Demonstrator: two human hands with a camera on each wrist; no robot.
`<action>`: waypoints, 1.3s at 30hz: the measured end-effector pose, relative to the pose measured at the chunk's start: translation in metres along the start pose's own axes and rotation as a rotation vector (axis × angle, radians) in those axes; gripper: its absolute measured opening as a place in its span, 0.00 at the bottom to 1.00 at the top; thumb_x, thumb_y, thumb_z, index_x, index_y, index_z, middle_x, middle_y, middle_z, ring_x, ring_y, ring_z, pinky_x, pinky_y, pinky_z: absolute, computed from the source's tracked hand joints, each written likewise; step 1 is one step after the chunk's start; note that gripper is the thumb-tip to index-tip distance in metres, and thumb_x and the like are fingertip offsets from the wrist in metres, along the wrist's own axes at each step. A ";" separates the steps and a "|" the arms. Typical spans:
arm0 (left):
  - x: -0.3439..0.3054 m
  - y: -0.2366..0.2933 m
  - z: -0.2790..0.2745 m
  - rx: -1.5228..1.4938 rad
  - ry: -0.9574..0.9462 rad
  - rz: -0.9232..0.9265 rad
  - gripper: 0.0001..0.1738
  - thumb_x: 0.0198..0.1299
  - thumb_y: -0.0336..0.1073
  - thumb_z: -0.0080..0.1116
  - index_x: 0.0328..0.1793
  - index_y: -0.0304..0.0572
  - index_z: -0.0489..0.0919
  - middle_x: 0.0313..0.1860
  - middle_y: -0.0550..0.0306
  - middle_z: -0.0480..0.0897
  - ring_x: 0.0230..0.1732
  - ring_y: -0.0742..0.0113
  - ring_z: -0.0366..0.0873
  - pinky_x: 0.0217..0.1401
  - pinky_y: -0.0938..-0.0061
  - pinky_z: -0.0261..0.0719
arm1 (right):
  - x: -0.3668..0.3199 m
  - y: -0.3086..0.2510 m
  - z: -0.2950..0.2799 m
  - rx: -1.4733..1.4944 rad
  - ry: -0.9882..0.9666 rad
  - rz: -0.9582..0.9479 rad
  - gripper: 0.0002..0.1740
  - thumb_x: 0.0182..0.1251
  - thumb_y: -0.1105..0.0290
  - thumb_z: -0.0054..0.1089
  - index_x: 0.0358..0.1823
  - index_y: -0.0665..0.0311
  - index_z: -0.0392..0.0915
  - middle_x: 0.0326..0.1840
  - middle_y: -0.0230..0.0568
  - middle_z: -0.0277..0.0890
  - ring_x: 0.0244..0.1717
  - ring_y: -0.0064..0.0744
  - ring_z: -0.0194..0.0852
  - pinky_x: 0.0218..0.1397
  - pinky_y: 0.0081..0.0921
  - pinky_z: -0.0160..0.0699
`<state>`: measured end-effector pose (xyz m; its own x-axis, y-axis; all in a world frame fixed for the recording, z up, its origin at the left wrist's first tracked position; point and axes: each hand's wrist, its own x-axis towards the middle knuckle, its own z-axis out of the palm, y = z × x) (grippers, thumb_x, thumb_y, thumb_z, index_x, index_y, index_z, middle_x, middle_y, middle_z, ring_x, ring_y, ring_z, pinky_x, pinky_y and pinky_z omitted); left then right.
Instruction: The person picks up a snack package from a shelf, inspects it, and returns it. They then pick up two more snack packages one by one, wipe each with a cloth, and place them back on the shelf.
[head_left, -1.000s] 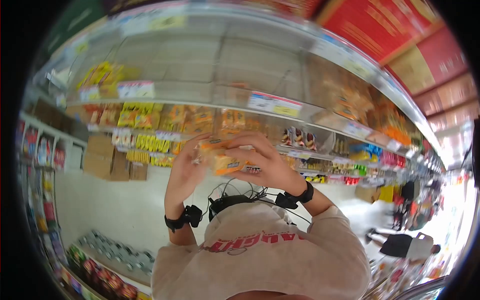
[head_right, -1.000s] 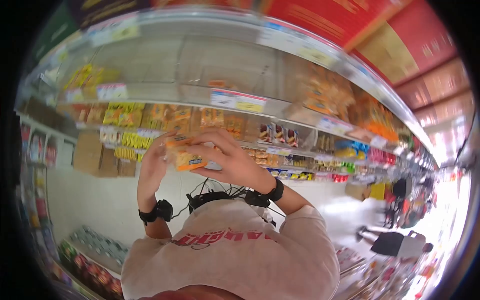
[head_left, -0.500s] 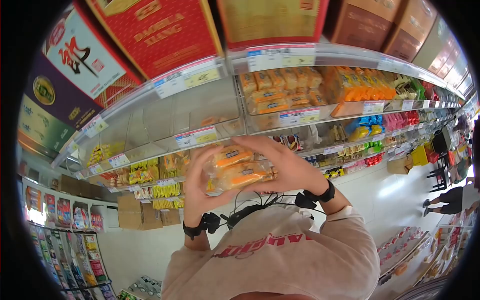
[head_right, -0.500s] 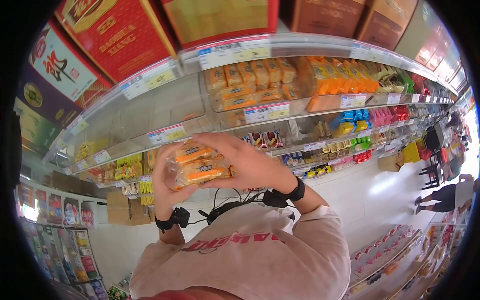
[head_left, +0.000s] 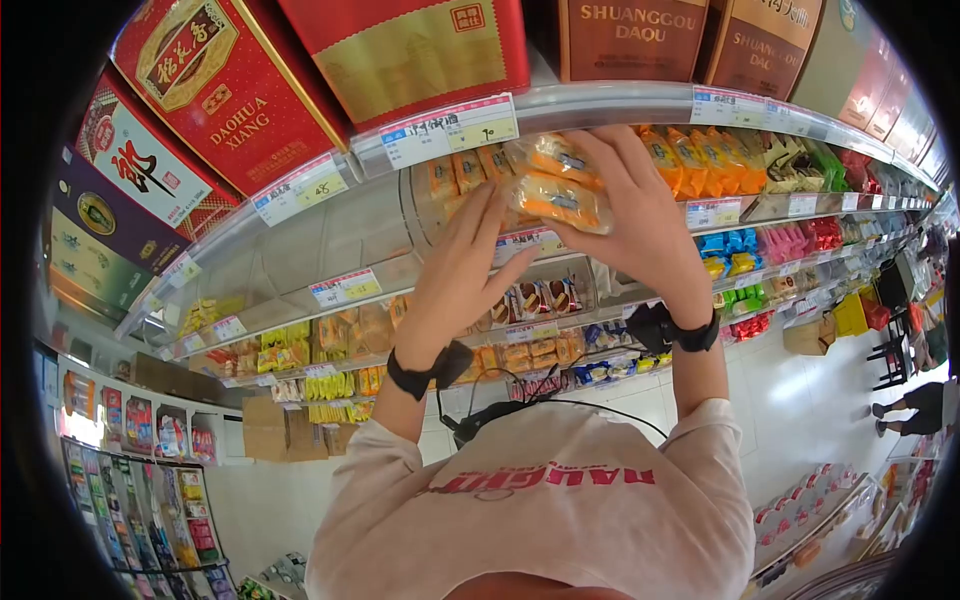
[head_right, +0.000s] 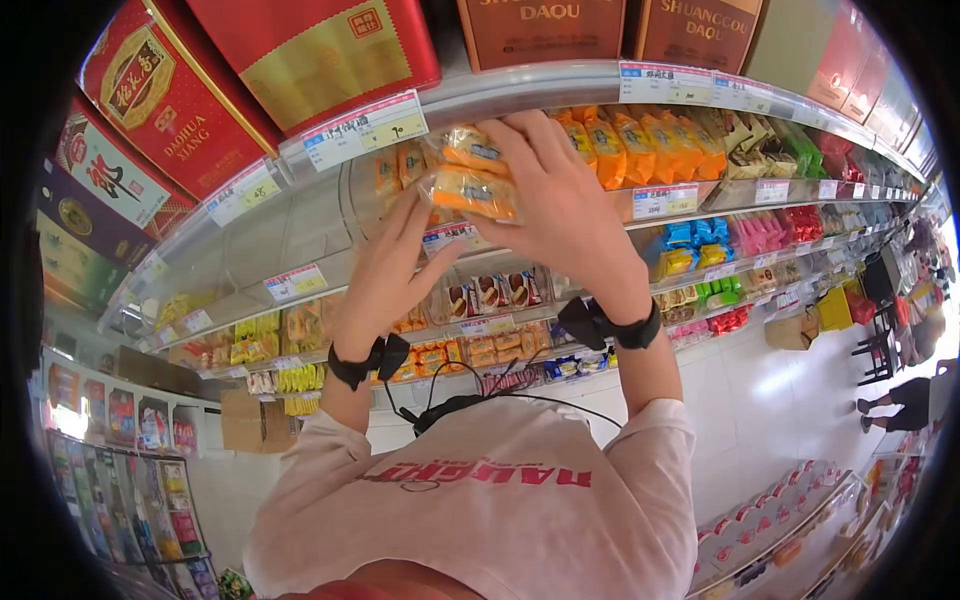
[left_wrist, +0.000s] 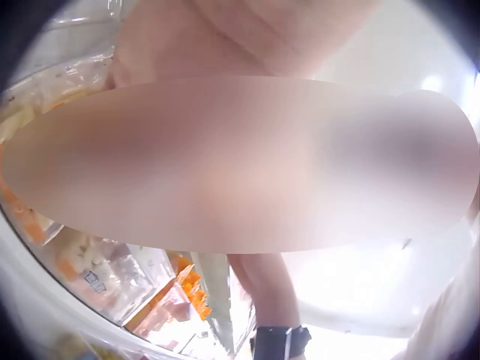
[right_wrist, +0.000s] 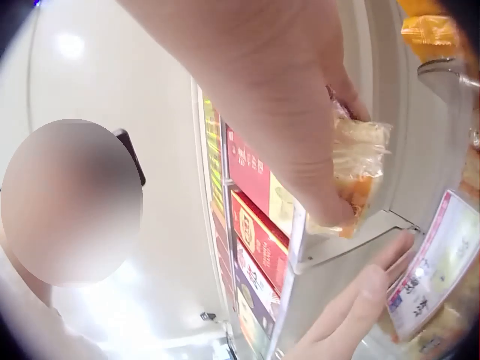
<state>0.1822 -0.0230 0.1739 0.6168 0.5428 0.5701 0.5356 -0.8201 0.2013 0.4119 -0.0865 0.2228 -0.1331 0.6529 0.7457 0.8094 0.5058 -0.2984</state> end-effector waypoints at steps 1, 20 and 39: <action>0.001 -0.001 0.007 0.067 -0.028 -0.013 0.35 0.71 0.50 0.68 0.74 0.30 0.74 0.76 0.34 0.75 0.76 0.35 0.73 0.76 0.51 0.75 | 0.001 0.006 0.005 -0.036 -0.029 -0.037 0.45 0.54 0.63 0.82 0.75 0.63 0.72 0.65 0.48 0.73 0.66 0.56 0.75 0.69 0.45 0.80; -0.006 -0.006 0.009 0.046 -0.038 -0.067 0.42 0.68 0.51 0.71 0.79 0.32 0.68 0.71 0.29 0.79 0.69 0.32 0.79 0.74 0.50 0.75 | 0.028 0.072 0.035 0.171 -0.578 -0.061 0.38 0.69 0.53 0.73 0.76 0.60 0.74 0.71 0.53 0.80 0.70 0.59 0.76 0.72 0.48 0.78; -0.004 -0.017 0.013 0.101 0.019 0.042 0.38 0.66 0.45 0.71 0.80 0.41 0.73 0.76 0.36 0.76 0.76 0.40 0.76 0.71 0.50 0.78 | -0.031 0.022 0.081 -0.241 -0.015 -0.085 0.29 0.72 0.49 0.67 0.59 0.70 0.82 0.63 0.54 0.81 0.67 0.56 0.78 0.69 0.51 0.75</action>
<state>0.1776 -0.0088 0.1578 0.6291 0.5044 0.5915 0.5658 -0.8189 0.0966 0.3873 -0.0503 0.1448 -0.2136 0.6228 0.7526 0.9076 0.4116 -0.0830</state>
